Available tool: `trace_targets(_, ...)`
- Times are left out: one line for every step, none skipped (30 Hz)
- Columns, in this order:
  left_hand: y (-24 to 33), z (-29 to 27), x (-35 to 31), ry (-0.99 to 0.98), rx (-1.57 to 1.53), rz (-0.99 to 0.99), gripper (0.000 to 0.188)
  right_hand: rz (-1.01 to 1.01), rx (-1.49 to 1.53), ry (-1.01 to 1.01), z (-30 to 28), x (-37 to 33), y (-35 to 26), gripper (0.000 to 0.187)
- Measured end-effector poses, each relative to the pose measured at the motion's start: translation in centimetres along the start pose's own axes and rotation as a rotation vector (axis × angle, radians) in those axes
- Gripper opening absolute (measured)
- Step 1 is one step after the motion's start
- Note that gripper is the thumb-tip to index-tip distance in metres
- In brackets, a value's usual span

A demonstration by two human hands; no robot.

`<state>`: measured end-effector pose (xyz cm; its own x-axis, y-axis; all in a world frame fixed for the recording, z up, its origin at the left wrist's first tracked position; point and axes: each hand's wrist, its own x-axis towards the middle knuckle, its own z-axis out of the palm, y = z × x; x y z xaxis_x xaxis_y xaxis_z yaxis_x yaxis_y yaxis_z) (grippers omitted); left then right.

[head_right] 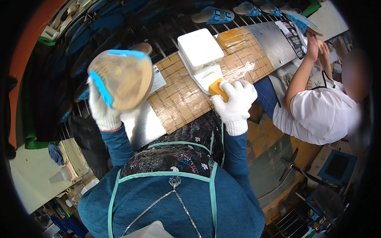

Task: The person repeatedly picks up blue slides from a conveyor belt and scrubs the soles with a yellow sponge. They wipe the soles thoroughly, then place the slides back on the belt. The process is repeated for multiple slides throughout the clip.

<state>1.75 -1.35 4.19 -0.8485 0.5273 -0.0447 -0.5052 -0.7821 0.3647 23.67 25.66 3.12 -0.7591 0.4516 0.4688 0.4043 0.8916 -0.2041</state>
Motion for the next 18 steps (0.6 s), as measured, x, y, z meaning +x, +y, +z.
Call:
trace_targets(-0.8, -0.1, 0.3, 0.133, 0.175, 0.008, 0.052, 0.037, 0.163, 0.004, -0.4, 0.2, -0.2, 0.037)
trace_targets(-2.0, -0.3, -0.4, 0.049, 0.177, 0.018, 0.054, 0.082, 0.335, 0.002, -0.9, 0.4, -0.6, 0.038)
trace_targets(-3.0, -0.4, -0.4, -0.073, 0.152, -0.032, 0.056, 0.139, 0.510, 0.001, -1.4, 0.7, -1.1, 0.038)
trace_targets(-3.9, -0.5, -0.4, -0.027, 0.172, -0.076, 0.057, 0.164, 0.724, 0.053, -1.7, 0.8, -2.2, 0.040)
trace_targets(-4.5, -0.4, 0.3, 0.143, 0.164, -0.183, 0.059, 0.075, 0.913, 0.134, -1.9, 0.9, -3.4, 0.041)
trace_targets(-5.0, -0.4, 0.3, 0.008, 0.199, -0.238, 0.058, -0.080, 0.888, 0.090, -2.3, 1.3, -4.3, 0.042)
trace_targets(-5.7, -0.3, 0.9, 0.088, 0.271, -0.209, 0.055, -0.247, 0.870, 0.053, -2.8, 1.6, -5.1, 0.043)
trace_targets(-6.3, -0.2, 1.4, 0.165, 0.342, -0.165, 0.052, -0.331, 0.820, 0.014, -3.1, 1.6, -6.2, 0.043)
trace_targets(-7.0, -0.1, 1.4, 0.137, 0.392, -0.087, 0.049, -0.402, 0.759, -0.049, -3.2, 1.6, -7.3, 0.044)
trace_targets(-7.2, -0.1, 1.2, 0.138, 0.365, -0.101, 0.046, -0.433, 0.647, -0.083, -3.3, 1.5, -8.3, 0.046)
trace_targets(-7.5, 0.0, 1.7, 0.207, 0.338, -0.129, 0.043, -0.474, 0.536, -0.122, -3.2, 1.5, -9.0, 0.043)
trace_targets(-7.4, 0.0, 1.6, 0.196, 0.404, -0.088, 0.042, -0.508, 0.552, -0.148, -3.2, 1.5, -9.3, 0.041)
trace_targets(-7.5, 0.0, 1.5, 0.214, 0.454, -0.095, 0.040, -0.545, 0.529, -0.220, -3.0, 1.6, -9.4, 0.039)
trace_targets(-7.5, -0.1, 1.4, 0.194, 0.495, -0.059, 0.036, -0.550, 0.647, -0.234, -2.7, 1.8, -9.4, 0.039)
trace_targets(-7.3, -0.1, 1.3, 0.162, 0.570, -0.089, 0.033, -0.557, 0.750, -0.268, -2.3, 2.2, -8.9, 0.038)
trace_targets(-7.4, -0.1, 1.1, 0.139, 0.567, -0.096, 0.032, -0.563, 0.885, -0.253, -1.9, 2.4, -8.7, 0.038)
trace_targets(-7.4, -0.2, 0.9, 0.106, 0.565, -0.081, 0.030, -0.514, 0.937, -0.200, -1.6, 2.5, -8.5, 0.039)
trace_targets(-7.5, -0.1, 0.8, 0.095, 0.583, -0.101, 0.029, -0.483, 0.849, -0.078, -1.1, 2.7, -8.4, 0.041)
